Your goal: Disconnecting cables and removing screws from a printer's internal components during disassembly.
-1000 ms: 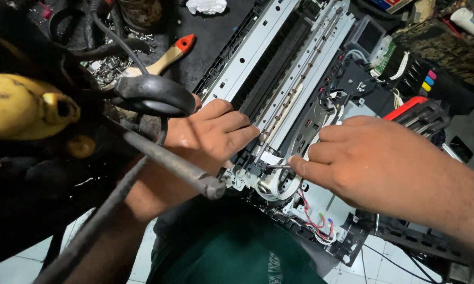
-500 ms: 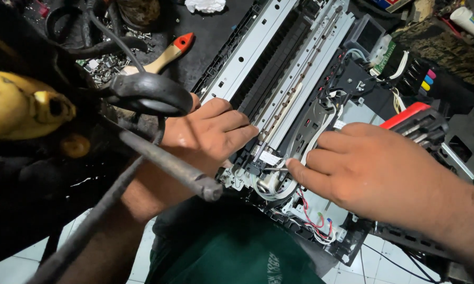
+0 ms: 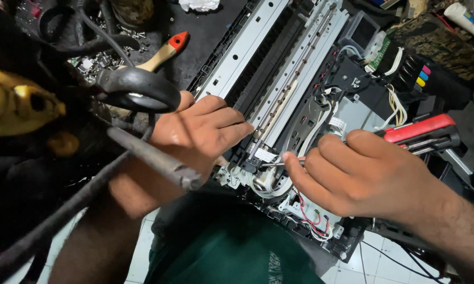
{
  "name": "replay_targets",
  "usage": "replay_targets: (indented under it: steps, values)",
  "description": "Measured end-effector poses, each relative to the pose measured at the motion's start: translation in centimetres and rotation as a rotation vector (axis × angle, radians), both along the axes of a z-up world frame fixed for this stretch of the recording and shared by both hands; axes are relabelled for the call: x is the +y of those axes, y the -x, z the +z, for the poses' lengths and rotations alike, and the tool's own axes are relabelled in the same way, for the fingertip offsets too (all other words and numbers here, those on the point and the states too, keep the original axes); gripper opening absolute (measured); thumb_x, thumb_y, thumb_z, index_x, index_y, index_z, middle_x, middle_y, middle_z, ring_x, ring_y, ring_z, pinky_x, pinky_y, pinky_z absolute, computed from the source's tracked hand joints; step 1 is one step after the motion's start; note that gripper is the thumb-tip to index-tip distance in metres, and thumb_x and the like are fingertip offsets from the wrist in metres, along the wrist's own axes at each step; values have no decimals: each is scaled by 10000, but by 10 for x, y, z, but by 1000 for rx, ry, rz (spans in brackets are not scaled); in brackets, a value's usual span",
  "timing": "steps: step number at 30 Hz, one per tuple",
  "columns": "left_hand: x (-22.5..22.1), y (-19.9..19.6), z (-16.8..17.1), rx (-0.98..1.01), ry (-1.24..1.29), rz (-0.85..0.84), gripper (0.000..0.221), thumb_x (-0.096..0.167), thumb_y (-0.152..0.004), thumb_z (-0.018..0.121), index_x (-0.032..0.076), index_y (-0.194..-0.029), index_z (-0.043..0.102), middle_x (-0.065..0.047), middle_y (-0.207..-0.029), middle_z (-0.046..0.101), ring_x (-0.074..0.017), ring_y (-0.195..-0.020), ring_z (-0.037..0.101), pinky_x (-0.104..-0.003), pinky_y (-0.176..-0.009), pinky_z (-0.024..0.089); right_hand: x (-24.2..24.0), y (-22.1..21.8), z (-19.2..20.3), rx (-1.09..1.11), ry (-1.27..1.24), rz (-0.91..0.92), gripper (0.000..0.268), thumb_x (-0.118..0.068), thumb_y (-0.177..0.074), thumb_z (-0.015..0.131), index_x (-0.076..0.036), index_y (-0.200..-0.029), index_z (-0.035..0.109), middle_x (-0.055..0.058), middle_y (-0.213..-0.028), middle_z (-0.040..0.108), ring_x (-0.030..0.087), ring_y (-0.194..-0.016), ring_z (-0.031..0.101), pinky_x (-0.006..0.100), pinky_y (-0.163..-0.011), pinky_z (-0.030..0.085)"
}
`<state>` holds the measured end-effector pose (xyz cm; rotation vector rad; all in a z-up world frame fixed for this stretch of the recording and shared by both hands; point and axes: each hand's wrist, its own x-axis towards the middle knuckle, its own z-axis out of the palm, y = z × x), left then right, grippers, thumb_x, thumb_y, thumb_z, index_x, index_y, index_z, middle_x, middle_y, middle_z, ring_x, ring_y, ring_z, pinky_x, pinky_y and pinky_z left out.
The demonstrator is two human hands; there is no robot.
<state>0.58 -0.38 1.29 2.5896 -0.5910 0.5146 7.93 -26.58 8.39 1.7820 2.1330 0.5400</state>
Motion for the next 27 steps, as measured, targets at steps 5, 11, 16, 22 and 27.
replay_targets:
  steps: [5,11,16,22,27]
  values:
    - [5,-4,-7,160,-139,-187,461,146,-927,622,218,-1382,612,14,-1206,700,-246,-1117,618,-426,-954,442,-2,8,8,31,20,-58,141,-13,-971,708,-104,-1075,677,-29,-621,433,181,-568,429,322,-517,266]
    - [0,1,-2,711,499,-214,248,87,-980,391,156,-1086,604,24,-960,528,-97,-933,542,-260,-899,454,-5,7,19,340,224,-239,435,-37,-847,718,-119,-1264,622,-9,-729,572,242,-634,528,410,-499,418]
    - [-3,11,-17,915,1977,-700,499,547,-891,684,174,-834,358,-6,-849,344,-176,-840,373,-307,-800,358,37,-5,17,501,505,-376,296,-146,-811,696,-183,-1101,649,-39,-694,676,263,-669,632,461,-539,527]
    - [-6,6,-37,847,1867,-732,555,680,-901,529,156,-859,351,-31,-858,372,-215,-866,406,-333,-740,366,62,-14,18,502,667,-515,98,-172,-827,592,-268,-827,616,-93,-654,655,256,-680,626,459,-542,498]
    - [6,-3,-32,249,321,-341,1211,723,-913,-212,-85,-1173,651,-129,-997,590,-244,-932,518,-356,-823,440,70,-20,13,559,635,-497,120,-168,-820,577,-240,-724,581,-78,-624,647,260,-652,614,447,-535,486]
